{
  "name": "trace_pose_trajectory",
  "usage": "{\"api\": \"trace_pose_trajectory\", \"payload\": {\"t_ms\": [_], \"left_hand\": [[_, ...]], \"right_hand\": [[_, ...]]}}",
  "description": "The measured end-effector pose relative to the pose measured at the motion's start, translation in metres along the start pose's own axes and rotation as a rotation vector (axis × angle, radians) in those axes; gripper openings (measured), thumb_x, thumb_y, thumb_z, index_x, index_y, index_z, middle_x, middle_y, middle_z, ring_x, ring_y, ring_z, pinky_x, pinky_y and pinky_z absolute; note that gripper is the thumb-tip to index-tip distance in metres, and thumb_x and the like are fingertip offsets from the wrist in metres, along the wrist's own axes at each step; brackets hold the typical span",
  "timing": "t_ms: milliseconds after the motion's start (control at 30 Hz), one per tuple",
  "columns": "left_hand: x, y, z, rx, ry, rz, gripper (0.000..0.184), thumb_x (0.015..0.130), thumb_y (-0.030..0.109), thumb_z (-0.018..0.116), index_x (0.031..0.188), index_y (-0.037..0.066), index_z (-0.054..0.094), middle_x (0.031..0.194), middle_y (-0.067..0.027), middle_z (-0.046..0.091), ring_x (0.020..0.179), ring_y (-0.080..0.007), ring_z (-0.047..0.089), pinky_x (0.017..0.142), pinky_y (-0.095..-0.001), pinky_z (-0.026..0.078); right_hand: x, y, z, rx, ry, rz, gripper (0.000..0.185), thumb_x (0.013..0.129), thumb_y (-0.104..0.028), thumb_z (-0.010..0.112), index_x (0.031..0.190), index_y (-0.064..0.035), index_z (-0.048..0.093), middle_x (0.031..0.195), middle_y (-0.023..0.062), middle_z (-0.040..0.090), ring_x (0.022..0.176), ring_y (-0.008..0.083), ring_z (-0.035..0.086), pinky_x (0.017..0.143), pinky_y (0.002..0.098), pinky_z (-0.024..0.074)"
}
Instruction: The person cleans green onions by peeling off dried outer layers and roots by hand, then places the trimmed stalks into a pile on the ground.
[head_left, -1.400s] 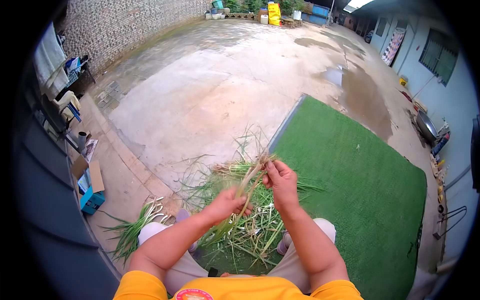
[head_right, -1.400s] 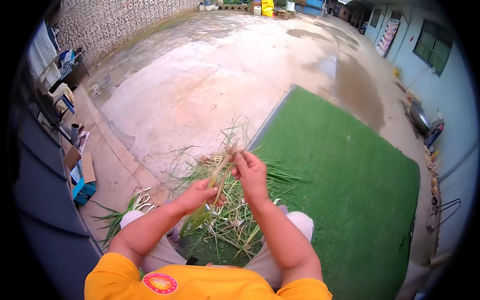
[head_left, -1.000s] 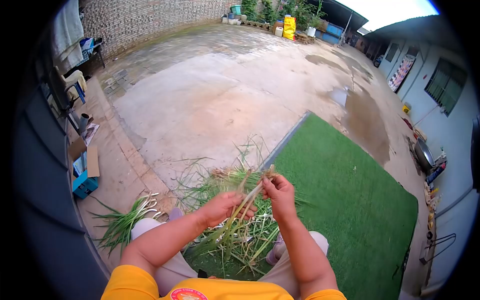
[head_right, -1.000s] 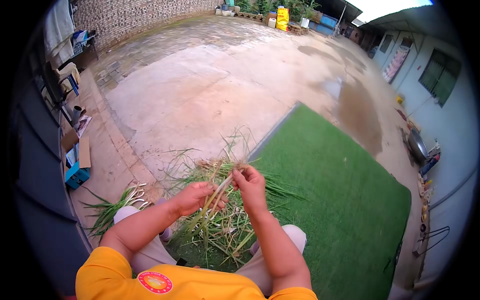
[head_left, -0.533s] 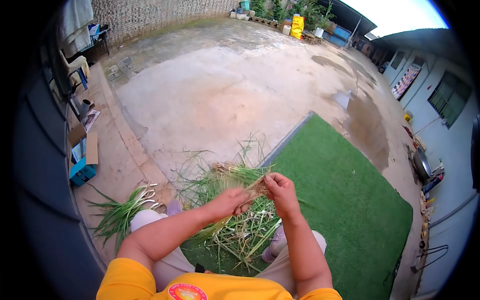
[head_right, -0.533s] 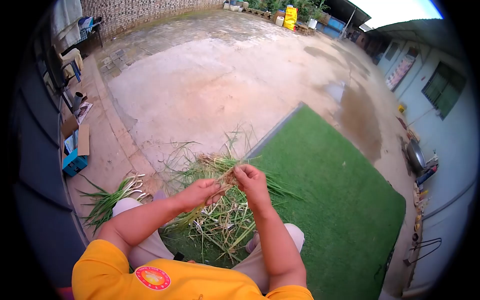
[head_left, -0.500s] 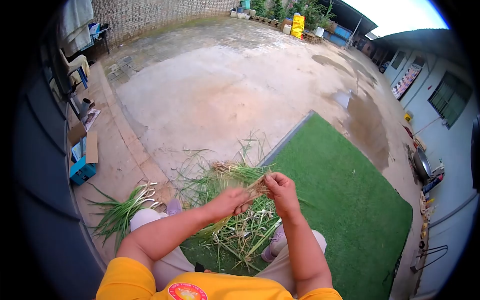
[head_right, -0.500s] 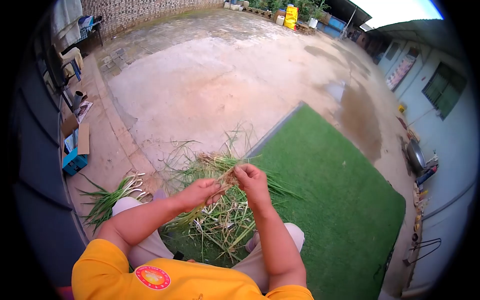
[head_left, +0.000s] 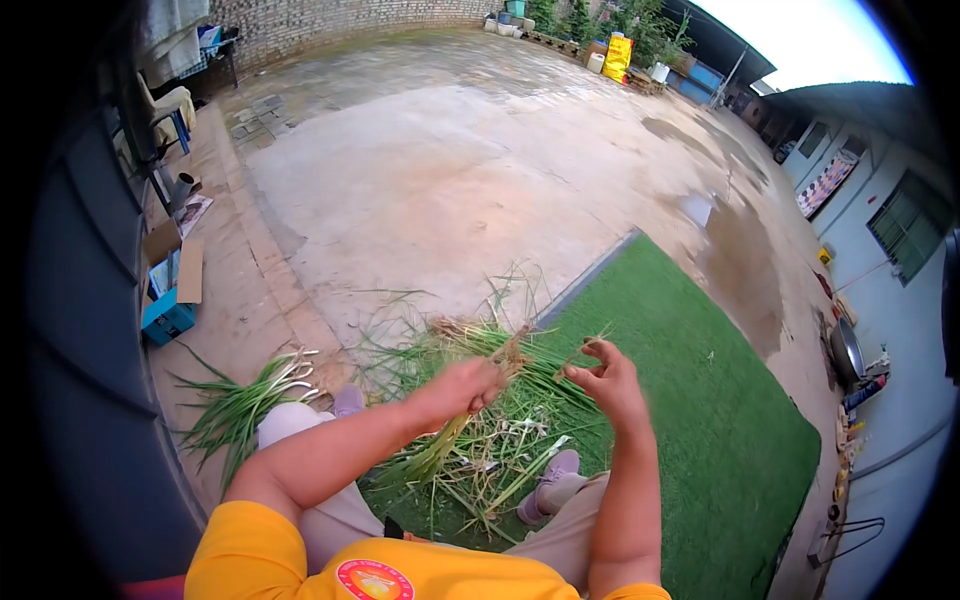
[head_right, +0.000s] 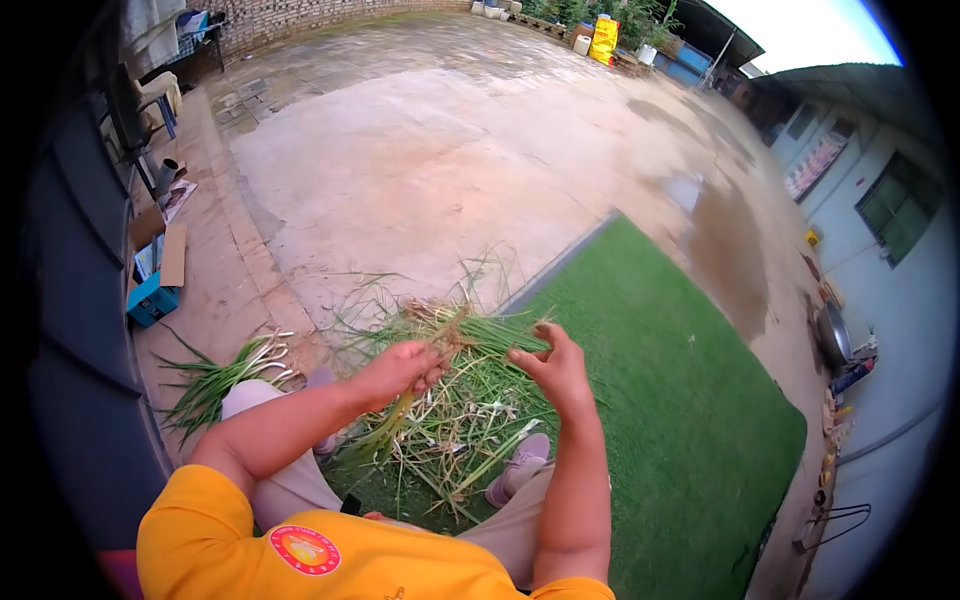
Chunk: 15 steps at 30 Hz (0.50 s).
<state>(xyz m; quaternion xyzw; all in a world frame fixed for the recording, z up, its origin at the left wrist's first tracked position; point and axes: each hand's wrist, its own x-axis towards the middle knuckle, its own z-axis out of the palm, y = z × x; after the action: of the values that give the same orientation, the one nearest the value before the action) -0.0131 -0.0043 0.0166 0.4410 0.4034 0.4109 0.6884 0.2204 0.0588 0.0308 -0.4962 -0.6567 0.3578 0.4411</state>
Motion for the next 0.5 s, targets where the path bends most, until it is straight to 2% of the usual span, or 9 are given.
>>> {"api": "trace_pose_trajectory", "payload": {"t_ms": [67,100,200,267,333,367,433,467,500], "left_hand": [[0.001,0.005,-0.004,0.037,0.039,0.038,0.022,0.092,0.024,0.042,0.093,0.003,0.051,0.067,0.003,0.045,0.055,-0.0052,0.038,0.05,-0.0191,0.034],[0.001,0.009,-0.005,-0.033,0.032,0.041,0.023,0.092,0.023,0.042,0.095,0.003,0.051,0.069,0.0022,0.046,0.058,-0.0059,0.041,0.054,-0.0199,0.036],[-0.002,0.014,-0.003,-0.175,0.047,0.027,0.025,0.092,0.024,0.041,0.098,0.002,0.051,0.072,0.0011,0.048,0.063,-0.0075,0.044,0.058,-0.0211,0.039],[0.0,0.013,-0.003,-0.254,0.069,0.017,0.027,0.092,0.025,0.041,0.098,0.001,0.051,0.073,0.0009,0.049,0.063,-0.0084,0.045,0.059,-0.0216,0.04],[0.002,0.004,-0.006,-0.212,0.023,-0.012,0.023,0.093,0.02,0.039,0.103,0.002,0.051,0.082,-0.0009,0.051,0.072,-0.0086,0.048,0.068,-0.0241,0.042],[0.002,0.002,-0.004,-0.217,0.02,-0.016,0.023,0.093,0.02,0.039,0.103,0.002,0.051,0.082,-0.0009,0.051,0.072,-0.0086,0.048,0.068,-0.0241,0.042],[0.004,-0.001,-0.001,-0.13,-0.062,-0.001,0.024,0.093,0.019,0.038,0.105,0.002,0.05,0.084,-0.0019,0.053,0.074,-0.0099,0.05,0.07,-0.0256,0.043],[0.004,-0.002,0.001,-0.13,-0.065,-0.004,0.024,0.093,0.019,0.038,0.105,0.002,0.05,0.084,-0.0019,0.053,0.074,-0.0099,0.05,0.07,-0.0256,0.043],[0.003,-0.003,0.003,-0.104,-0.097,0.008,0.024,0.093,0.019,0.038,0.106,0.003,0.05,0.084,-0.0022,0.053,0.075,-0.0107,0.051,0.07,-0.0261,0.044]], "right_hand": [[-0.01,0.006,0.005,-0.616,-0.1,-0.076,0.026,0.077,-0.017,0.065,0.084,0.0067,0.058,0.066,0.0113,0.061,0.055,0.0095,0.051,0.05,0.0257,0.0411],[-0.012,-0.001,0.008,-0.61,-0.109,-0.08,0.026,0.077,-0.017,0.065,0.084,0.0067,0.058,0.066,0.0113,0.061,0.055,0.0095,0.051,0.05,0.0257,0.0411],[-0.014,-0.02,0.023,-0.028,-0.345,0.288,0.022,0.079,-0.013,0.063,0.095,0.0019,0.059,0.079,0.0069,0.062,0.066,0.0067,0.052,0.056,0.0212,0.0426],[-0.017,-0.033,0.035,0.073,-0.3,0.216,0.021,0.079,-0.012,0.062,0.095,0.0013,0.059,0.079,0.0054,0.061,0.066,0.0068,0.052,0.056,0.021,0.0423],[-0.022,-0.04,0.049,0.293,-0.228,0.144,0.021,0.081,-0.013,0.061,0.096,0.0009,0.06,0.08,0.0029,0.06,0.067,0.0074,0.052,0.057,0.0214,0.0424],[-0.024,-0.039,0.055,0.289,-0.226,0.15,0.021,0.081,-0.013,0.061,0.096,0.0009,0.06,0.08,0.0029,0.06,0.067,0.0074,0.052,0.057,0.0214,0.0424],[-0.025,-0.034,0.064,0.375,-0.292,0.077,0.017,0.082,-0.013,0.061,0.092,0.0017,0.059,0.079,0.0026,0.058,0.067,0.0075,0.052,0.058,0.0207,0.0418],[-0.025,-0.032,0.067,0.496,-0.38,0.159,0.014,0.082,-0.011,0.06,0.086,0.0014,0.059,0.075,0.0015,0.057,0.067,0.0067,0.051,0.059,0.0201,0.0404],[-0.026,-0.032,0.068,0.497,-0.378,0.163,0.014,0.082,-0.011,0.06,0.086,0.0014,0.059,0.075,0.0015,0.057,0.067,0.0067,0.051,0.059,0.0201,0.0404]]}}
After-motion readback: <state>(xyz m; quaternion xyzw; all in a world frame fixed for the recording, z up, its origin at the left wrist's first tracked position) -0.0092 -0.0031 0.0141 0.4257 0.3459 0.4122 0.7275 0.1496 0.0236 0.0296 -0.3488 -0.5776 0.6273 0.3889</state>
